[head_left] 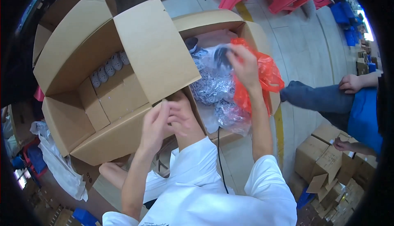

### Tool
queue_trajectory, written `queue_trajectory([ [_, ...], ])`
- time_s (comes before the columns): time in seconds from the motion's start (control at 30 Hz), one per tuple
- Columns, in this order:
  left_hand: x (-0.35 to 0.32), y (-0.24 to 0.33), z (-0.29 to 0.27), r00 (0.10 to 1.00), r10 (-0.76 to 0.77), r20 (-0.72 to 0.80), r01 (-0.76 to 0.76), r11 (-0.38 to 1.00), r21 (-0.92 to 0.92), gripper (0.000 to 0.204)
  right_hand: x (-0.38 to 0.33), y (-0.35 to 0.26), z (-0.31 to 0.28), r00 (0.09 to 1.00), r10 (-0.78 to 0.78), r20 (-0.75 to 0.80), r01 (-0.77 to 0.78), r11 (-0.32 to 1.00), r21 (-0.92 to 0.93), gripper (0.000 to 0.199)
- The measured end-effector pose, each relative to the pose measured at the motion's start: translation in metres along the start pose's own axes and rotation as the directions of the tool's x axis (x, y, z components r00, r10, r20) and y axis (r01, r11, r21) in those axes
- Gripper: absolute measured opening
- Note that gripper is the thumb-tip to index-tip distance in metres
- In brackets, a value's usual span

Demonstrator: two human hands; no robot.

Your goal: The person packages computer mice into a cardboard box by hand.

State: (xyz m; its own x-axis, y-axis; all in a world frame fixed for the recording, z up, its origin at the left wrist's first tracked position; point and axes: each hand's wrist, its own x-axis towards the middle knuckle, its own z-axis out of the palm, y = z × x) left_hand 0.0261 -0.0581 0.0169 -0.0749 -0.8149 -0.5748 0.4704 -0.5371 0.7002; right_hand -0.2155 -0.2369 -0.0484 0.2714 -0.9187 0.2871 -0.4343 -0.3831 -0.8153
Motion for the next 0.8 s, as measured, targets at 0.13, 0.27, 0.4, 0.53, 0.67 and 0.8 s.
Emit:
queue_trajectory([
  [0.13,0.004,-0.027,0.012,0.919,-0.214,0.332,0.308,0.915,-0.261,0.059,-0.070,-0.106,-0.006,0.828,-0.331,0.453,0.414,0.905,-0.096,0.020],
  [0.27,-0.014,-0.066,0.010,0.748,-0.297,0.593,0.434,0.895,-0.100,0.063,-0.121,-0.134,0.002,0.795,-0.469,0.386,0.478,0.875,0.079,0.011],
  [0.4,-0.054,-0.089,0.011,0.891,-0.145,0.430,0.251,0.947,-0.201,0.062,-0.129,-0.072,-0.037,0.909,0.415,-0.048,-0.351,0.821,0.451,0.016],
  [0.53,-0.071,-0.106,-0.002,0.933,-0.116,0.341,0.261,0.870,-0.418,0.062,-0.107,0.129,-0.045,0.857,0.378,-0.349,-0.425,0.902,-0.068,0.022],
  [0.67,-0.078,-0.104,-0.020,0.970,-0.102,0.220,0.206,0.825,-0.526,0.062,-0.115,0.234,-0.038,0.941,0.285,-0.182,-0.215,0.920,0.328,0.029],
  [0.8,-0.062,-0.087,-0.021,0.975,-0.106,0.193,0.202,0.782,-0.590,0.063,-0.117,0.289,-0.063,0.965,0.237,0.112,-0.181,0.294,0.938,0.037],
])
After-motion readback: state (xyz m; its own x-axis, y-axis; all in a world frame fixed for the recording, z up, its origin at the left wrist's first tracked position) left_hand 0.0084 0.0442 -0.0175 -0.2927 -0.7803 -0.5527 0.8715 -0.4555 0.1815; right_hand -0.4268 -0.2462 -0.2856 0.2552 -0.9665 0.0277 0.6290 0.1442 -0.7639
